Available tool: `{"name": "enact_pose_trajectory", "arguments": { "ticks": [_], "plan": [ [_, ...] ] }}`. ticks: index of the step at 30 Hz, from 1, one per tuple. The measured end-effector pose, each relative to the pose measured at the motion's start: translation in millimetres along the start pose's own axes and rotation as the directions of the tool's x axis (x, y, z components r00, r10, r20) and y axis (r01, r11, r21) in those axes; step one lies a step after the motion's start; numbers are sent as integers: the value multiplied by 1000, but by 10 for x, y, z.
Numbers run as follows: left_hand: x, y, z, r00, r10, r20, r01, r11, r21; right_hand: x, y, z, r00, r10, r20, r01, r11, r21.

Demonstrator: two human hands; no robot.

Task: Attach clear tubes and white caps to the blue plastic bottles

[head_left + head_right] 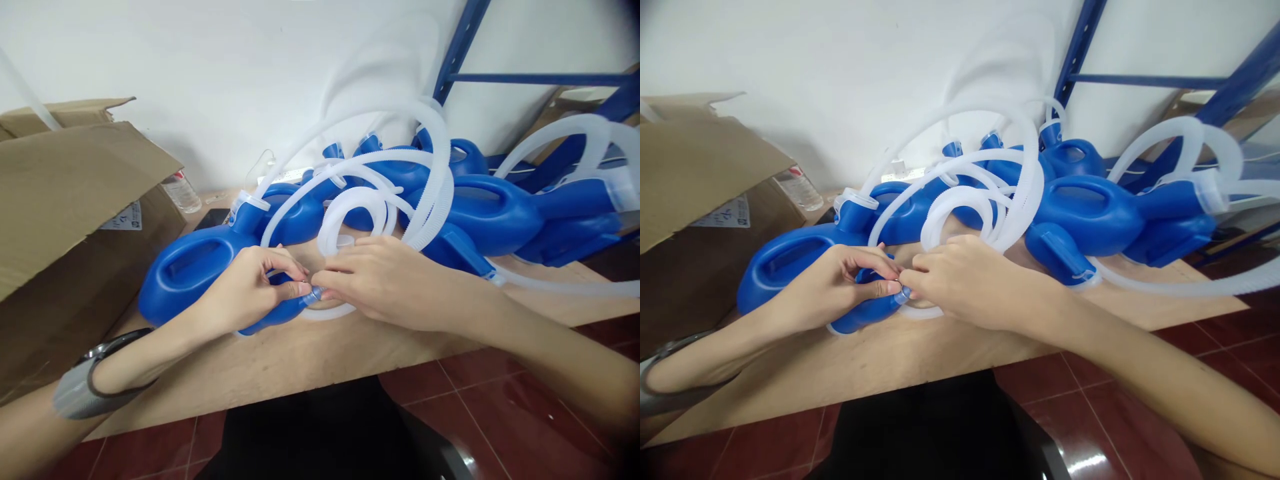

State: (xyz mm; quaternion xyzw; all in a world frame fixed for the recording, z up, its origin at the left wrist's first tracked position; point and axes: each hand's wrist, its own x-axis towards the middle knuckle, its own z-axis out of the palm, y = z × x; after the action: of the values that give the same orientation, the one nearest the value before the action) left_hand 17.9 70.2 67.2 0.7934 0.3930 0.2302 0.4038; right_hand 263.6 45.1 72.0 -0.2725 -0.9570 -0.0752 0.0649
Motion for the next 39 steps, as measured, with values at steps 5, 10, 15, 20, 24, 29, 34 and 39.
{"name": "enact_pose_trajectory", "arguments": {
  "ticks": [5,10,15,20,24,29,34,39],
  "plan": [
    [17,53,-53,995,17,96,-26,995,94,-34,-26,-13,1000,-26,6,26,999,-24],
    [45,117,-146,977,-90,196,48,977,206,-50,-8,-11,999,-27,-41,25,998,-60],
    [-24,140,-98,985,-64,158,27,974,225,-41,1,20,996,-19,-83,13,998,-61],
    [-90,134,-12,993,69,101,-91,968,234,-32,-39,24,994,-44,-103,37,996,-76],
    [-74,179,16,993,77,94,-102,949,300,-36,-69,30,994,-45,-96,37,996,-85],
    [-20,245,-49,989,-53,136,-3,924,382,-51,-84,-11,997,-43,-60,37,995,-98],
    [-13,121,-112,983,81,165,-120,963,241,-66,-49,-21,992,10,-123,-15,999,-35],
    [-118,-89,-54,984,163,69,-170,980,103,-73,7,55,992,-15,-127,11,999,-33]
  ]
}}
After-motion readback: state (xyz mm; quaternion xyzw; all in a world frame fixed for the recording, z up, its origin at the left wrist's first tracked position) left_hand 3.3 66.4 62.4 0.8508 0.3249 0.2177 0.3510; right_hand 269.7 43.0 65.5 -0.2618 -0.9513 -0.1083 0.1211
